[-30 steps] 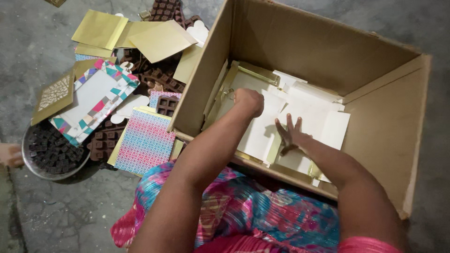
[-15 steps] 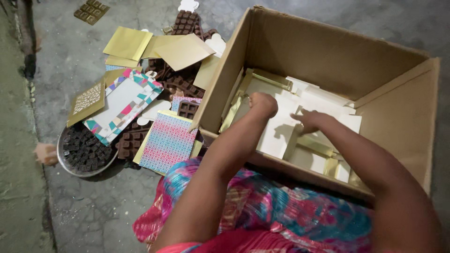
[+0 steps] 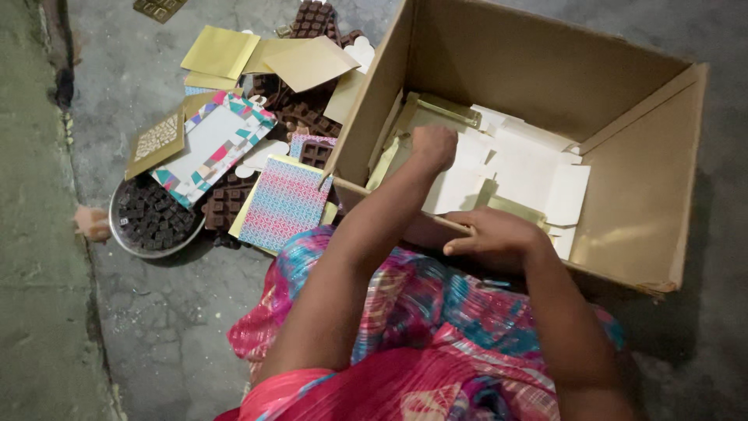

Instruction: The person sits on the floor and organizes various paper craft items into a cardboard box. They pick up patterned and gold-colored paper pieces, fold them, and place them into compartments within the box.

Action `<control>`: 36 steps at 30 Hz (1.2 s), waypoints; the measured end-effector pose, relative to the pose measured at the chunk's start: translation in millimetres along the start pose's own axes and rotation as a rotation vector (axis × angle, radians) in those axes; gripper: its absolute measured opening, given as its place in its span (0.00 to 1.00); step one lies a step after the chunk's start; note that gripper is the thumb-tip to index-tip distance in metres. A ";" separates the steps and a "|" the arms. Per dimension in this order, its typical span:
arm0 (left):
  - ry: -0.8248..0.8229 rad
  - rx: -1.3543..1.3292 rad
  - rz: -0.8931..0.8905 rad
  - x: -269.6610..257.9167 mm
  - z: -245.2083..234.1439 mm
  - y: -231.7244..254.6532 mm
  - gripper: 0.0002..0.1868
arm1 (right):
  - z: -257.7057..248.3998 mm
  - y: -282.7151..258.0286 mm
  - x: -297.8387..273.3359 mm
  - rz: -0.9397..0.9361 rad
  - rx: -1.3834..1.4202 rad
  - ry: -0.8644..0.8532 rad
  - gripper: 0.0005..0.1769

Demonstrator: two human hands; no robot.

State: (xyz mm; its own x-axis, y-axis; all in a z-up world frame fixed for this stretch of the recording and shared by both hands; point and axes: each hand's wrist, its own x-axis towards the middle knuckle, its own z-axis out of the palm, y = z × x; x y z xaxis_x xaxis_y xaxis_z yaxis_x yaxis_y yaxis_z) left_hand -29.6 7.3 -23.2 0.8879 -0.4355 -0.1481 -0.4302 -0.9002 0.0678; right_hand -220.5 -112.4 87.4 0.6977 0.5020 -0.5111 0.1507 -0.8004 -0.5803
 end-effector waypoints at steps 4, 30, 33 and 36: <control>-0.123 0.057 -0.076 -31.4 -12.3 3.7 0.14 | -8.9 -4.8 -13.2 -0.149 0.004 -0.057 0.38; -0.078 -0.051 0.036 -17.1 -9.8 -53.1 0.11 | -60.6 -29.9 83.6 0.439 -0.658 0.373 0.34; -0.010 -0.047 0.007 -15.8 -18.4 -49.2 0.09 | -69.5 -12.5 91.4 0.472 -0.646 0.374 0.34; 0.169 -0.152 0.022 -19.3 -37.4 -54.9 0.15 | -73.8 -3.2 99.4 0.498 -0.658 0.406 0.36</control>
State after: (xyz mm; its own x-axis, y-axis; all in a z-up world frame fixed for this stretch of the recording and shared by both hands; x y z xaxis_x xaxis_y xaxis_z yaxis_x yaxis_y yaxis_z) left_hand -17.0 65.0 12.8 0.8988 -0.4377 0.0217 -0.4314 -0.8751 0.2193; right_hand -100.0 -84.1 85.2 0.9625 -0.0052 -0.2712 0.0478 -0.9809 0.1885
